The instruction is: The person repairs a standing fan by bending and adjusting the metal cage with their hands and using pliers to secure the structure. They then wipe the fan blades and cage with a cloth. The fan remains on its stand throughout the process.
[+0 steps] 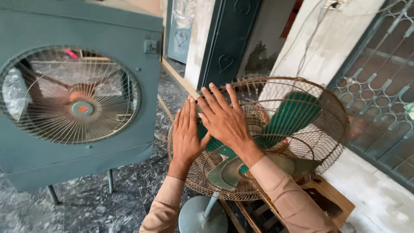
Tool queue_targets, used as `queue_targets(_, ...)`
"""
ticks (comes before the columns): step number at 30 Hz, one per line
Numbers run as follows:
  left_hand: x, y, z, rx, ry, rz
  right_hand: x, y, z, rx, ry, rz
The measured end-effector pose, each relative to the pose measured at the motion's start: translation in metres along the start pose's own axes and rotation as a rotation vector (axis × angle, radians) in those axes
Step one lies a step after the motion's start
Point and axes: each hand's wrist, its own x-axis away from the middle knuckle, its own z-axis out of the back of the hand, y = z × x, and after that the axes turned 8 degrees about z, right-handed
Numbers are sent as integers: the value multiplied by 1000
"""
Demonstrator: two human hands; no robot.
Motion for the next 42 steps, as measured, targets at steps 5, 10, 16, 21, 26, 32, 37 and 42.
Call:
queue_targets(5,11,-23,3,-28,-14,51,-14,-25,-18,14,-96,84)
queue_targets(10,16,-31,0,-20,14,94,-15,-37,-25,94,-129,153)
queue_targets(16,29,-37,-4,3,21,143,-18,-45,-27,91,-152,169)
queue_targets(21,33,-49,-7,1,-2,154,-24,-56,-30,114,-219,222)
queue_targets(26,42,-61,-12,10,28,190,-32,-68,-38,133,-257,237)
queue_targets(32,53,-73,-17,92,67,269,-37,-80,-51,65,-279,255)
queue_targets(37,54,-79,-23,119,72,277,-40,-83,-62,108,-293,262)
queue_targets(42,61,-81,-27,122,84,329,-37,-90,-65,166,-342,318)
